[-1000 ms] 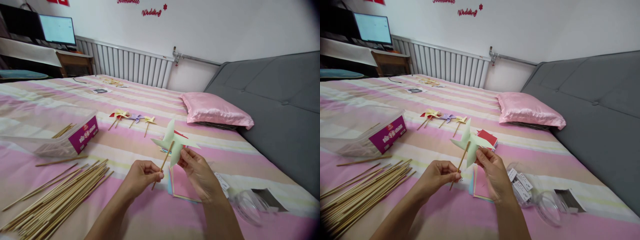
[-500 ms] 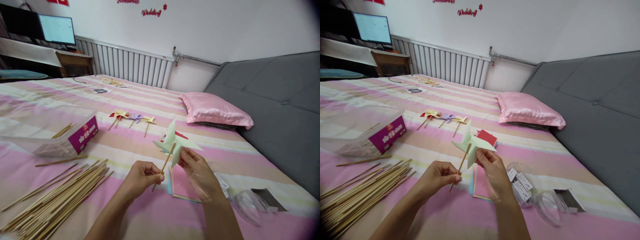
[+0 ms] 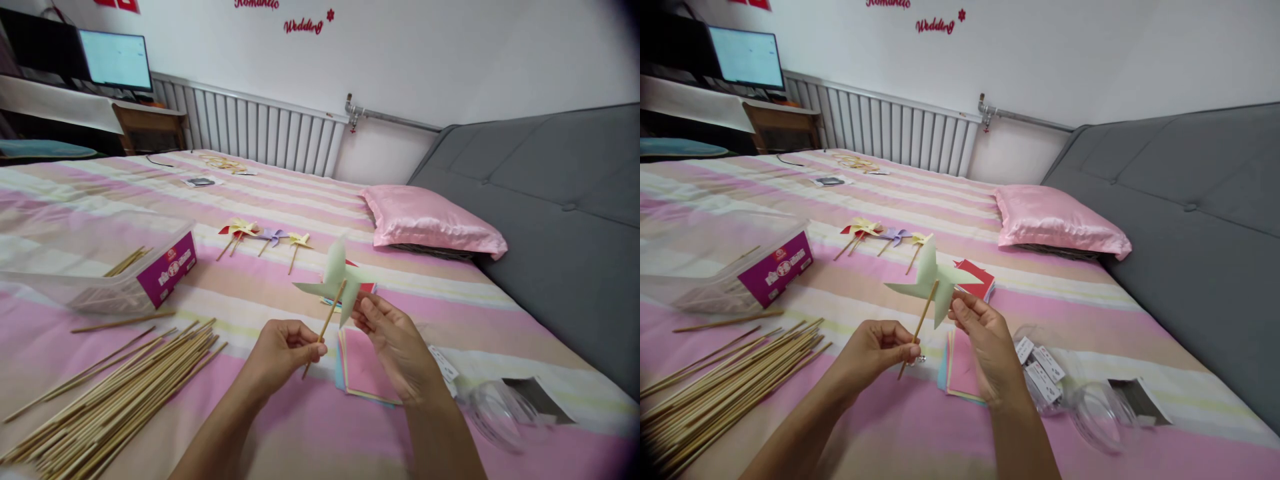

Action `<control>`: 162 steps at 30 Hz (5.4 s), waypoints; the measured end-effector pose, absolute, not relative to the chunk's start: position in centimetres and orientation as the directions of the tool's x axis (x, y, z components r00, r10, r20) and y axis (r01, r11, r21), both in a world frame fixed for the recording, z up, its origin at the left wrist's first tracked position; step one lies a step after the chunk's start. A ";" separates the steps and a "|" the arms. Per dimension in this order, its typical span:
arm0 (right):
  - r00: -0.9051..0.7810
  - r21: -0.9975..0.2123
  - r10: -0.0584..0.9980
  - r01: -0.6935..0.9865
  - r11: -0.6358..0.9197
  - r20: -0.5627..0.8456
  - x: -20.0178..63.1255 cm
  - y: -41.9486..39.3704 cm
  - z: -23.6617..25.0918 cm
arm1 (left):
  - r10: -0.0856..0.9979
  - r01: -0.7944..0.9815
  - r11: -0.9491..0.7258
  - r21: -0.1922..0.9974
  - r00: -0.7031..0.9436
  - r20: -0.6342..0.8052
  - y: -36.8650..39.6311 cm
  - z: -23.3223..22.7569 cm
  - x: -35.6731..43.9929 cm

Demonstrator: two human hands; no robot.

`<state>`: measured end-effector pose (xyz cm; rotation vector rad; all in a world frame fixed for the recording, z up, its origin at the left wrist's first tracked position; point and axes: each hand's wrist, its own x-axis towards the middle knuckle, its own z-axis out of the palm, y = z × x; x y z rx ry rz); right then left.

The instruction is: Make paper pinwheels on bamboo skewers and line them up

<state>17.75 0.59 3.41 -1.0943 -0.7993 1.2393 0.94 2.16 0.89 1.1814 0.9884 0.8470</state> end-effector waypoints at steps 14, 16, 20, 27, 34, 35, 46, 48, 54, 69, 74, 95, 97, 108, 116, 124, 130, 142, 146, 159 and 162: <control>0.133 -0.994 0.991 -0.103 0.044 0.031 17.5 0.4 3.2 | 0.963 -0.042 0.179 0.983 0.210 -0.166 2.3 1.1 0.9; 0.065 -0.998 0.997 -0.055 0.043 0.040 17.2 0.3 3.2 | 0.965 -0.033 0.170 0.985 0.210 -0.159 2.4 1.0 0.9; 0.000 -0.997 0.997 -0.022 0.075 0.075 16.5 0.1 3.7 | 0.960 -0.034 0.171 0.985 0.231 -0.159 2.3 0.8 1.0; -0.004 -0.992 0.992 -0.017 0.125 0.125 15.7 -0.1 3.4 | 0.951 -0.064 0.182 0.981 0.267 -0.159 2.3 0.6 1.3; 0.031 -0.991 0.992 -0.050 0.122 0.120 15.8 0.2 2.5 | 0.953 -0.047 0.176 0.983 0.259 -0.159 2.1 0.6 1.6; 0.044 -0.991 0.992 -0.055 0.121 0.119 15.9 0.3 2.6 | 0.951 -0.043 0.179 0.983 0.265 -0.162 2.1 0.7 1.6; 0.213 -0.989 0.974 -0.110 0.104 0.079 17.0 1.0 2.4 | 0.897 -0.010 0.160 0.987 0.419 -0.141 2.2 0.2 1.4; 0.206 -0.991 0.976 -0.097 0.096 0.075 17.0 1.1 2.3 | 0.889 0.015 0.145 0.989 0.437 -0.137 2.3 -0.1 1.5; 0.153 -0.993 0.985 -0.065 0.094 0.083 16.9 1.1 2.1 | 0.881 0.070 0.134 0.988 0.448 -0.151 2.3 -0.1 1.4; 0.392 -0.982 0.916 -0.128 0.141 0.080 16.8 1.0 2.7 | 0.879 0.078 0.125 0.989 0.453 -0.147 2.3 -0.2 1.3; 0.405 -0.979 0.910 -0.129 0.160 0.096 16.9 1.0 2.8 | 0.877 0.083 0.138 0.987 0.452 -0.161 2.3 0.0 1.4; 0.548 -0.908 0.822 -0.248 0.338 0.156 17.8 0.9 2.9 | 0.882 0.089 0.134 0.987 0.443 -0.160 2.4 0.2 1.3; 0.602 -0.907 0.787 -0.244 0.344 0.137 17.9 1.1 2.8 | 0.880 0.094 0.134 0.987 0.447 -0.162 2.4 0.1 1.3; 0.585 -0.927 0.804 -0.236 0.292 0.105 17.6 1.2 2.3 | 0.883 0.091 0.136 0.987 0.441 -0.162 2.3 0.2 1.2; 0.569 -0.930 0.816 -0.233 0.283 0.106 17.7 1.2 2.6 | 0.905 0.053 0.145 0.988 0.397 -0.154 2.4 0.3 1.3; 0.135 -0.994 0.990 -0.097 0.045 0.032 15.1 0.8 1.5 | 0.953 0.043 0.123 0.992 0.274 -0.130 2.7 0.4 0.7; 0.102 -0.997 0.992 -0.041 0.073 0.068 13.6 1.1 -0.3 | 0.952 0.002 0.026 1.000 0.305 -0.026 2.6 -0.7 0.7; 0.282 -0.984 0.951 0.153 0.090 0.130 11.7 1.6 -1.8 | 0.971 0.244 -0.095 0.965 0.236 0.036 3.1 -1.5 -0.9; 0.376 -0.981 0.917 0.183 0.066 0.132 11.9 3.4 0.3 | 0.977 0.239 -0.047 0.970 0.214 -0.006 3.1 -1.7 -1.3; 0.455 -0.919 0.889 0.328 -0.219 -0.049 11.8 17.4 0.3 | 0.967 0.276 -0.057 0.959 0.254 -0.016 3.3 -1.9 -1.6; 0.513 -0.835 0.851 0.415 -0.362 -0.114 11.9 20.4 -0.9 | 0.966 0.278 -0.053 0.959 0.259 -0.022 3.3 -1.8 -1.6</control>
